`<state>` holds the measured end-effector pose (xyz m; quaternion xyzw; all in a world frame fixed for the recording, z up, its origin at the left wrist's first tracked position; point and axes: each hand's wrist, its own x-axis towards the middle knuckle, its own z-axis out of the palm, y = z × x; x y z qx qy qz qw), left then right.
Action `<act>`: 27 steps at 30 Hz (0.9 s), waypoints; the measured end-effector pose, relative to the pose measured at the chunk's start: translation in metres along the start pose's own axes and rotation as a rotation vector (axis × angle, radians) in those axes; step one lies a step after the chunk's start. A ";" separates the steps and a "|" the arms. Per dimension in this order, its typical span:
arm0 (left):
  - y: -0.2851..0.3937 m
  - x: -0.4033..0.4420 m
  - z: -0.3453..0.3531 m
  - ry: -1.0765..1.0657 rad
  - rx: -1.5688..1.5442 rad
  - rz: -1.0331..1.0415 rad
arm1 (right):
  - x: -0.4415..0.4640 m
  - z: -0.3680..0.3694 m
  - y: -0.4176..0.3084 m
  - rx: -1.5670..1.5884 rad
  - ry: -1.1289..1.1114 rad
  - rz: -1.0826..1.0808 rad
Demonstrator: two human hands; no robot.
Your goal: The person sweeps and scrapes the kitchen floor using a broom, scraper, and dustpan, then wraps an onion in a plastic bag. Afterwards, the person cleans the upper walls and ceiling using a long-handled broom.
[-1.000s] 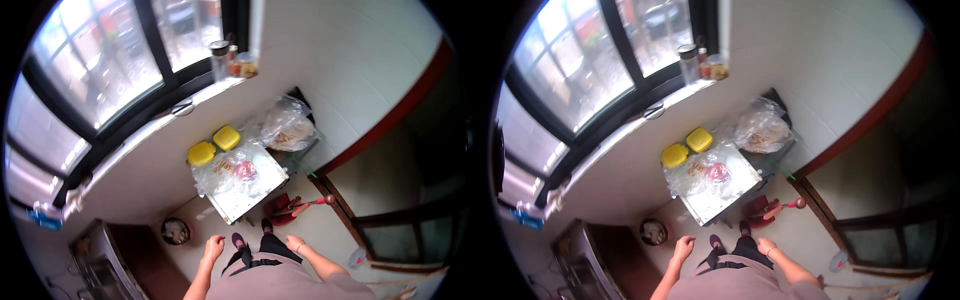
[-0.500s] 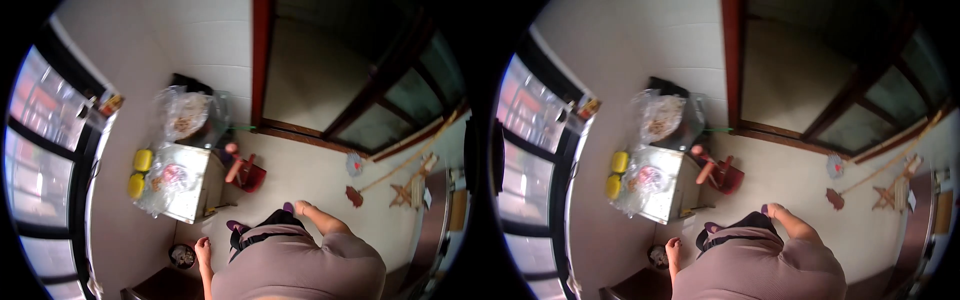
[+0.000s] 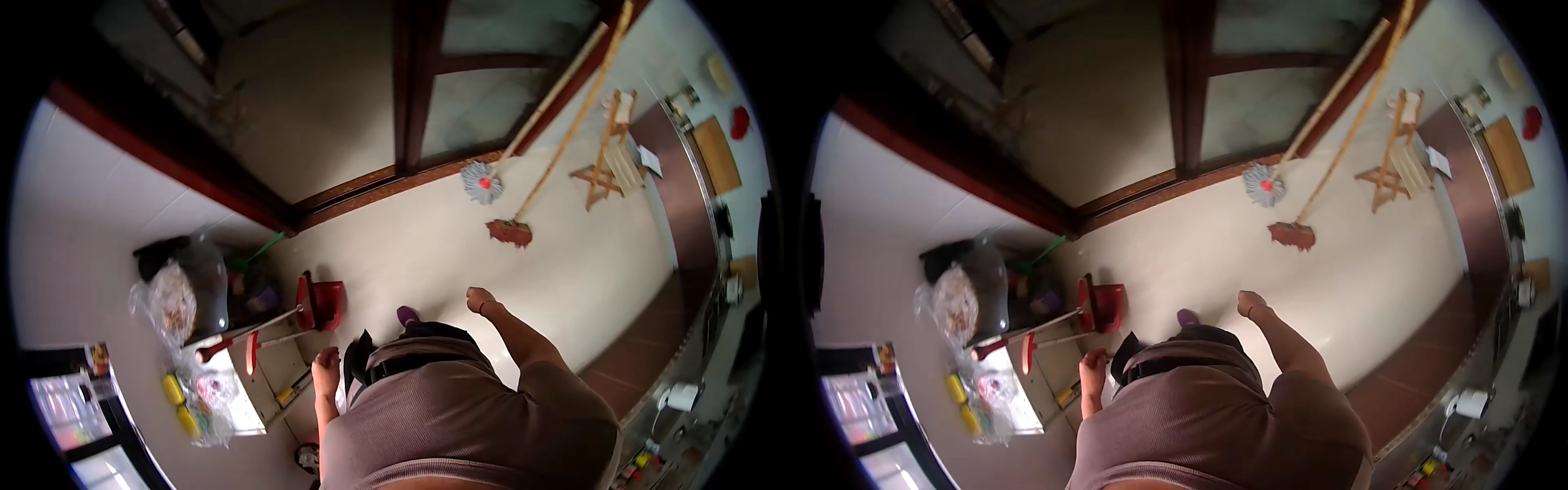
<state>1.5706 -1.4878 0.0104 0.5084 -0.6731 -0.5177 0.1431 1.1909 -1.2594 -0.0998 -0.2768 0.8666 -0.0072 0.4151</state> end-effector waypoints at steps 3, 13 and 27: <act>0.013 0.034 0.022 -0.131 0.130 0.104 | -0.005 0.003 0.041 0.131 0.046 0.113; 0.090 0.162 0.080 -0.402 0.309 0.190 | -0.029 0.107 0.110 0.247 -0.035 0.353; 0.220 0.360 0.178 -0.611 0.450 0.457 | 0.038 -0.057 0.058 0.725 0.434 0.536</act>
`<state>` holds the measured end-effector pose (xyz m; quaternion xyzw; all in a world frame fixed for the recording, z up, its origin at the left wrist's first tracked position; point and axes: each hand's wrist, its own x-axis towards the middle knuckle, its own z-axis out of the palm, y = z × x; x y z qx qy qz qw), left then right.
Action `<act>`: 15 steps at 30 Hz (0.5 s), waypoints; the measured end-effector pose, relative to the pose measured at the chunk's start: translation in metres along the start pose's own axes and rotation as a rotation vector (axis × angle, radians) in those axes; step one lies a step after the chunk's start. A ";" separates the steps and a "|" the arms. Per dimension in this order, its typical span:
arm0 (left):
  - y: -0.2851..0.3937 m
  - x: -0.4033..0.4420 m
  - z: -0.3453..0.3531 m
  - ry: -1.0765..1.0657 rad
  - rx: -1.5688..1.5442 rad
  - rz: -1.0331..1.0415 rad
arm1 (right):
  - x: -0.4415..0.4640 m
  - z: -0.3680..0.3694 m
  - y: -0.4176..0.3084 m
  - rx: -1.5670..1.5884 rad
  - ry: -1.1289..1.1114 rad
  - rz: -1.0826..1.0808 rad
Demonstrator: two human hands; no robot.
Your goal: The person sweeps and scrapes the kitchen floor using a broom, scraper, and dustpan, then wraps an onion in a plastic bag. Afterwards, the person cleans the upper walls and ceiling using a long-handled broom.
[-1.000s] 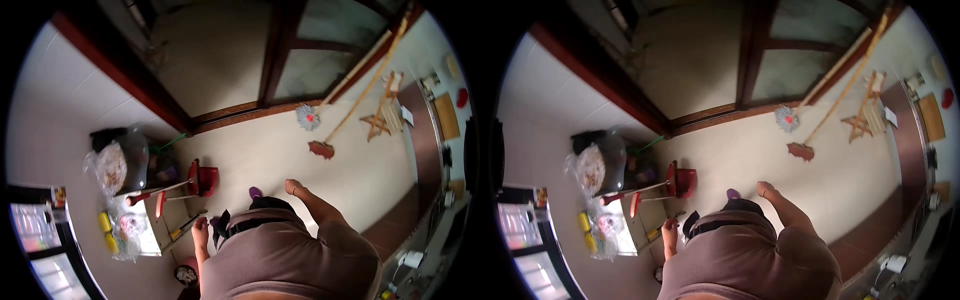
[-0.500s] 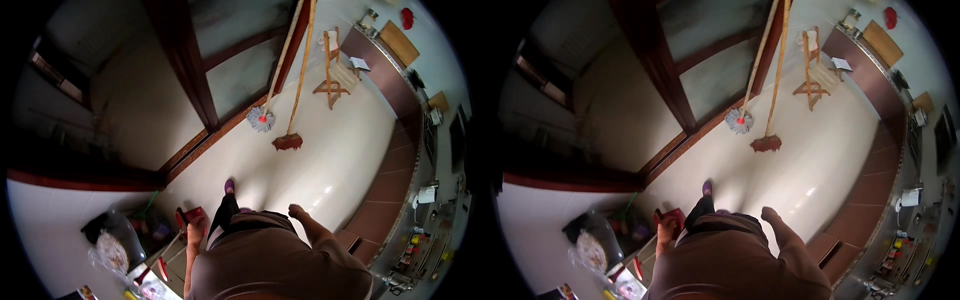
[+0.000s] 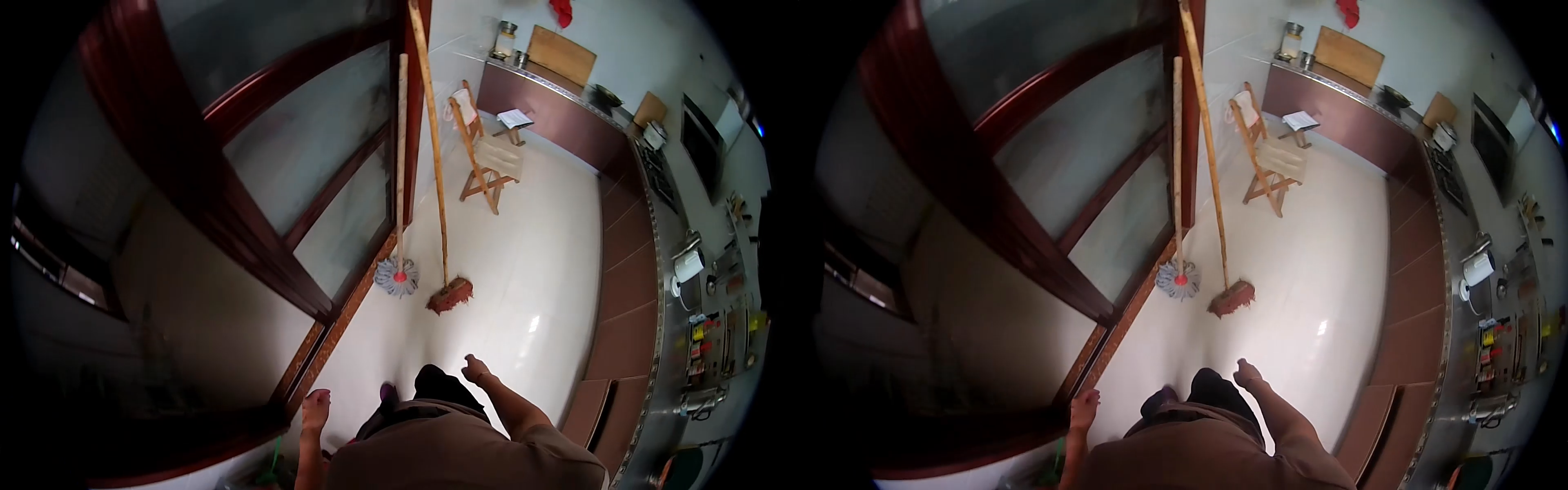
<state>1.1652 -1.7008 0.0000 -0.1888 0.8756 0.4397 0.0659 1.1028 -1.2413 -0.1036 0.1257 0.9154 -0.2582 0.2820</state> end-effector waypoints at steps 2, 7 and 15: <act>0.022 0.023 -0.007 -0.017 0.034 0.004 | 0.035 -0.006 -0.016 0.038 0.065 -0.029; 0.036 0.060 0.008 0.048 0.029 0.048 | 0.155 -0.067 -0.064 0.457 0.095 -0.115; 0.082 0.070 0.031 0.146 -0.111 -0.143 | 0.342 -0.245 -0.207 0.920 0.092 -0.096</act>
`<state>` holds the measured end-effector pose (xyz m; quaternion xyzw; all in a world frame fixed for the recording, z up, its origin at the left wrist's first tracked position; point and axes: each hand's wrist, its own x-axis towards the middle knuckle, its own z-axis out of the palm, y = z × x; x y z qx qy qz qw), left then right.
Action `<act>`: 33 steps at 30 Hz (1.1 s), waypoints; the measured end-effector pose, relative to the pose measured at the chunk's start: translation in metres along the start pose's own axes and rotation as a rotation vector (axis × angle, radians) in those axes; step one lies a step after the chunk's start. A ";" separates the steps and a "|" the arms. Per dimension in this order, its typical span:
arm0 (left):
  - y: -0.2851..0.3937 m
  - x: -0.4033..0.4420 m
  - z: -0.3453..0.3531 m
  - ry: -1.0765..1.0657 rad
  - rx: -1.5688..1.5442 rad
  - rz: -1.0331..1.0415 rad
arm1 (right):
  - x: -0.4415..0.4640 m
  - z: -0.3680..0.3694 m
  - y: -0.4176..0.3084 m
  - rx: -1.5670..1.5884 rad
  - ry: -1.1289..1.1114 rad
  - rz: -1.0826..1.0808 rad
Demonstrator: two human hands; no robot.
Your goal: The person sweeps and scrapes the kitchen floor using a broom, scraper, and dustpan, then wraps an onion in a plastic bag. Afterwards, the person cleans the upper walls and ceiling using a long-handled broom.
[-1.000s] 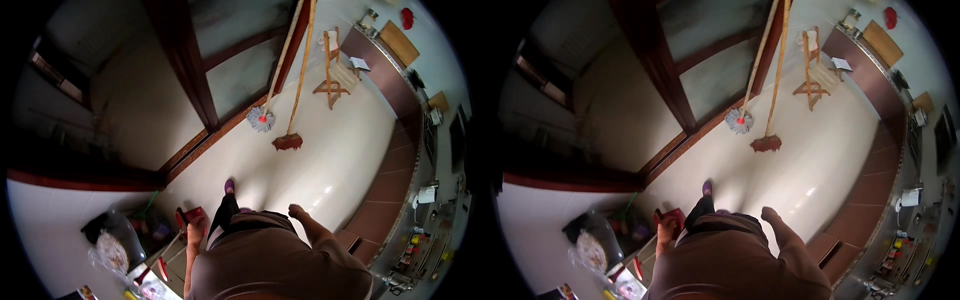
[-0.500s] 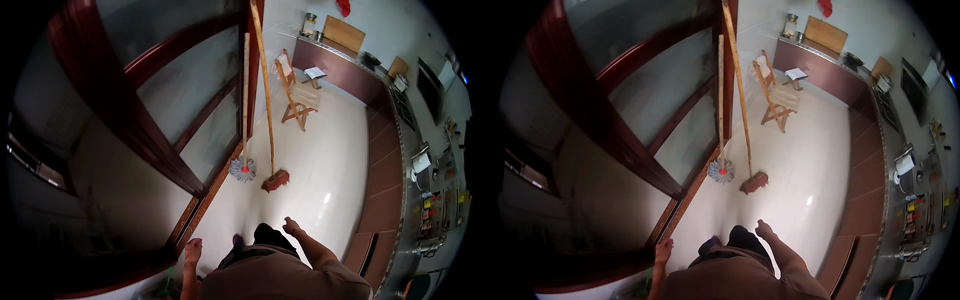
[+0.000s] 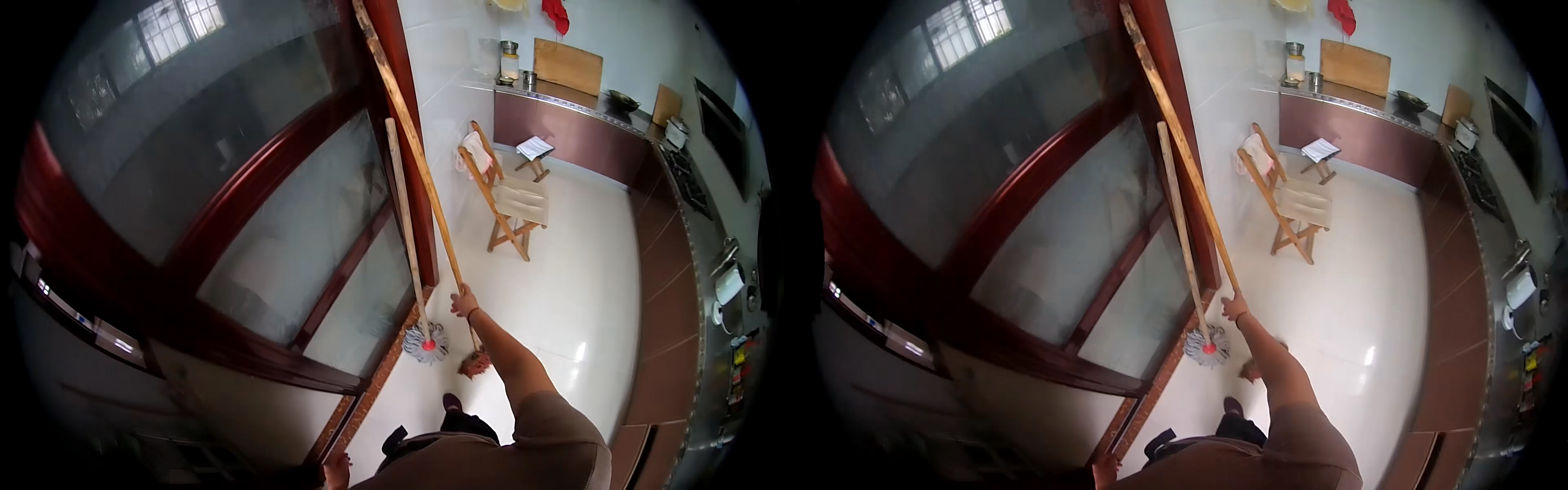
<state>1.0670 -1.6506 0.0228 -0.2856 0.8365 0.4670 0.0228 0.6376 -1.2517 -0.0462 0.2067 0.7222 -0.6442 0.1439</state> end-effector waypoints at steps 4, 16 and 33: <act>0.001 0.011 0.006 0.065 0.024 0.099 | 0.074 0.000 -0.082 0.532 -0.137 0.167; 0.177 0.016 -0.018 0.148 0.370 0.060 | 0.154 0.020 -0.093 1.045 0.011 0.329; 0.501 -0.064 -0.109 0.581 1.066 1.760 | -0.089 0.065 -0.004 1.402 -0.156 0.627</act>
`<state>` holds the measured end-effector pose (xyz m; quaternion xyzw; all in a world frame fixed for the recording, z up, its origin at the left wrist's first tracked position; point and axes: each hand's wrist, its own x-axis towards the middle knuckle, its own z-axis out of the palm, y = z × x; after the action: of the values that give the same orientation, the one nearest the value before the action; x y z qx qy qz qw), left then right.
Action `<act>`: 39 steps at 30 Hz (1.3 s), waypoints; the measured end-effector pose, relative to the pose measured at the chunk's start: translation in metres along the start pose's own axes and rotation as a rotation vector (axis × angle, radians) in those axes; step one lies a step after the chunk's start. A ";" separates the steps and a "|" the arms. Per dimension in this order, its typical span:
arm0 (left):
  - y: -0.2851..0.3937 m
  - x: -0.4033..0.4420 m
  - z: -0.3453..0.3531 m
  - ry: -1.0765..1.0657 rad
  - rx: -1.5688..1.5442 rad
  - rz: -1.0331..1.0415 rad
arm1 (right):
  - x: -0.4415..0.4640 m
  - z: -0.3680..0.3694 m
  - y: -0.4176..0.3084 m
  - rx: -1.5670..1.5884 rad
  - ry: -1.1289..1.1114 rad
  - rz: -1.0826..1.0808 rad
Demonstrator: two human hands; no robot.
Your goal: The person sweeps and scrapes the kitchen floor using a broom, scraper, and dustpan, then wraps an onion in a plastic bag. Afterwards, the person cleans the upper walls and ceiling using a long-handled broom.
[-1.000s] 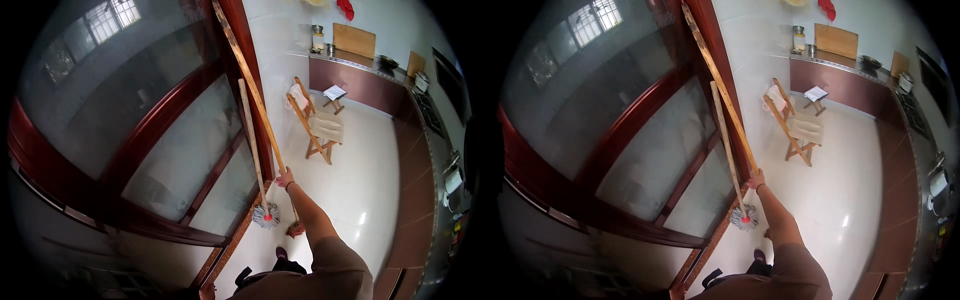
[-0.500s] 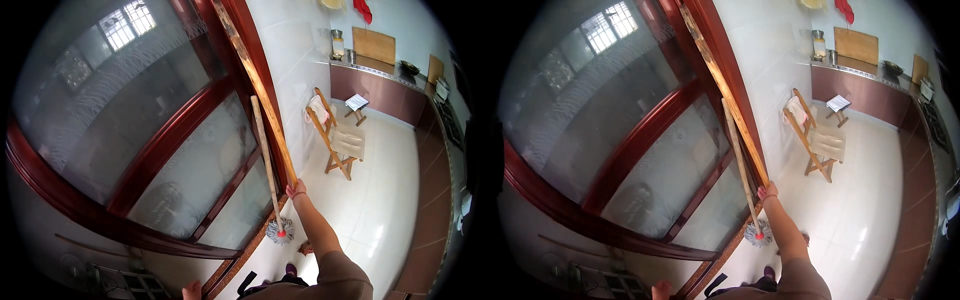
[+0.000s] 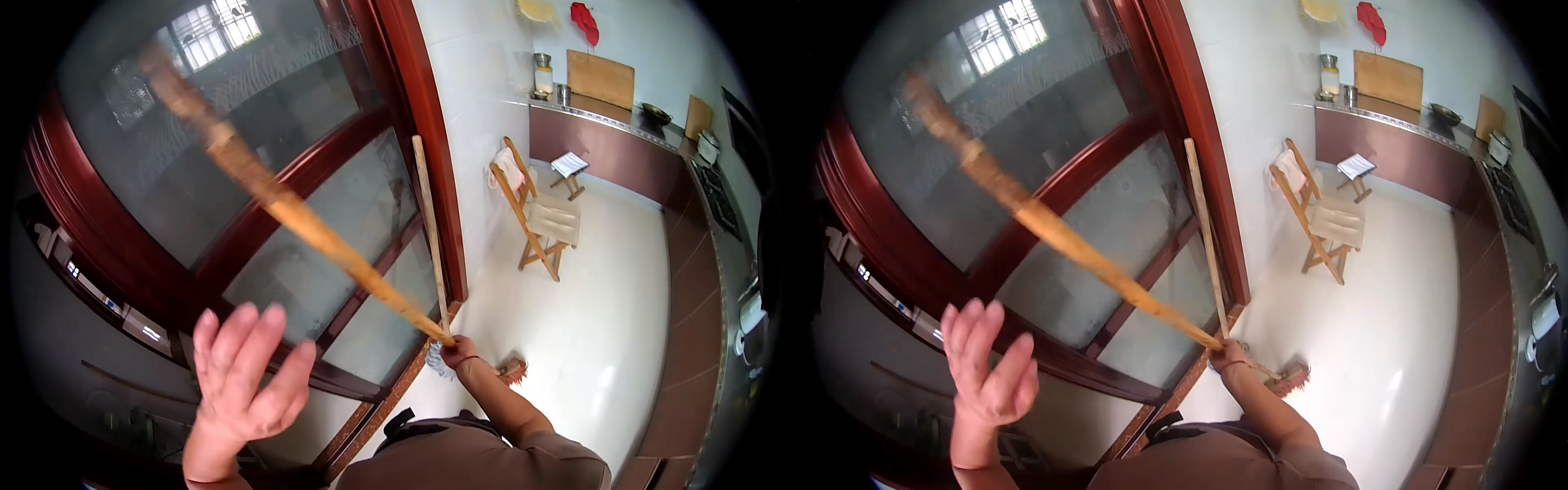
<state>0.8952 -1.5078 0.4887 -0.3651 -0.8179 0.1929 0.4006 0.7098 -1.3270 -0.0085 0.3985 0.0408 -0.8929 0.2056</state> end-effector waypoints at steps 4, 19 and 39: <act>-0.005 0.007 -0.020 -0.385 0.059 -0.188 | -0.022 -0.031 0.040 -0.017 0.083 0.078; -0.212 -0.218 -0.147 -0.380 0.607 -0.383 | -0.177 0.022 0.168 -0.280 -0.217 0.169; -0.136 -0.164 -0.085 -0.646 0.818 -0.122 | 0.077 0.080 -0.003 -0.886 -0.057 -0.209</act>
<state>0.9703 -1.7188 0.5381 -0.0523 -0.7775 0.5754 0.2481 0.6074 -1.3688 -0.0103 0.2410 0.4532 -0.8160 0.2659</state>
